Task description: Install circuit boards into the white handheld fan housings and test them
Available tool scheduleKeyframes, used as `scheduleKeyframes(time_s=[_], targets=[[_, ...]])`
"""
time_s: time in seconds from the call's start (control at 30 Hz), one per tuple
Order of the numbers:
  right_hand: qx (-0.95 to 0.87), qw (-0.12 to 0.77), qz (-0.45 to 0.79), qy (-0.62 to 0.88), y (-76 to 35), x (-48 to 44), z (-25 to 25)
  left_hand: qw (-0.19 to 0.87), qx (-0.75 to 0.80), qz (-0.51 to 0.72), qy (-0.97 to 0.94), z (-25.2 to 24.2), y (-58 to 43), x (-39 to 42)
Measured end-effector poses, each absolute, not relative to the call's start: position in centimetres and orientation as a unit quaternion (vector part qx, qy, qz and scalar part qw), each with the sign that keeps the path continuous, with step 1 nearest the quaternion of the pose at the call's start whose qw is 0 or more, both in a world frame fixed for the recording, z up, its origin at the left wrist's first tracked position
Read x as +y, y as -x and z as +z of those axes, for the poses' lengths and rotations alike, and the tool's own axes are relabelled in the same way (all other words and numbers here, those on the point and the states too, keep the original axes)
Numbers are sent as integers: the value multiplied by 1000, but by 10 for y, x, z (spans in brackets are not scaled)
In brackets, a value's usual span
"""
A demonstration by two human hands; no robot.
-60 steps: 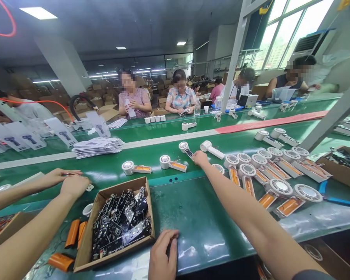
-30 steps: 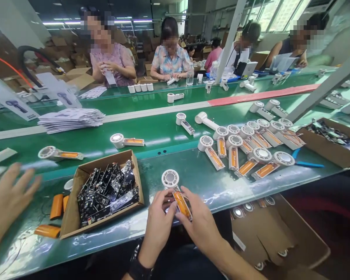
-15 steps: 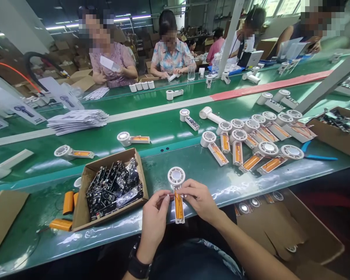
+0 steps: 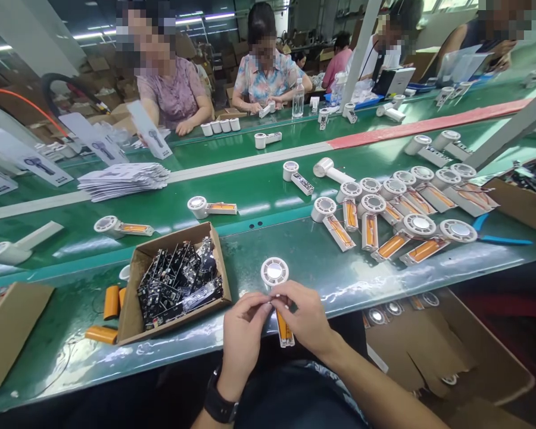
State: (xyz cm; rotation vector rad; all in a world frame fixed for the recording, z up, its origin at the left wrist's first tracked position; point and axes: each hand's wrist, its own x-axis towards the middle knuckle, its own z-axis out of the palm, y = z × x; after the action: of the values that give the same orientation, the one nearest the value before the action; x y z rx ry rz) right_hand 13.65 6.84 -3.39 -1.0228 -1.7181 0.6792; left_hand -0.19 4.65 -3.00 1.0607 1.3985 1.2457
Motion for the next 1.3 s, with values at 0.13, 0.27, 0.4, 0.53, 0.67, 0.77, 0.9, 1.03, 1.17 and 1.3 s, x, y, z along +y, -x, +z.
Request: scheduleKeyframes(time_s=[0.13,0.27,0.4,0.53,0.67,0.77,0.9,1.03,1.17,1.3], targets=[[-694,519,272,418,-131,65,-42,511,572,510,-391,-29,2,47],[-665,543,284,427,-128,61,-49,516,574,510,-381,-26,2,48],[-639,549,308,442,-128,60,-54,501,582,488,-415,-25,-4,47],[-639,545,316,441,-129,61,-58,455,596,460,-477,-4,7,43],[-672,530,315,411,-133,62,-60,144,709,263,-638,44,59,73],[-685,535,293,399,-134,62,-59,83,750,194,-627,64,103,121],[-689,542,277,395,-133,62,-55,90,769,135,-618,54,129,168],[-686,550,274,389,-132,63,-52,126,742,146,-642,48,133,175],[-677,557,275,394,-131,63,-51,173,694,243,-655,55,141,166],[-678,546,286,401,-130,64,-52,202,670,373,-610,53,143,162]])
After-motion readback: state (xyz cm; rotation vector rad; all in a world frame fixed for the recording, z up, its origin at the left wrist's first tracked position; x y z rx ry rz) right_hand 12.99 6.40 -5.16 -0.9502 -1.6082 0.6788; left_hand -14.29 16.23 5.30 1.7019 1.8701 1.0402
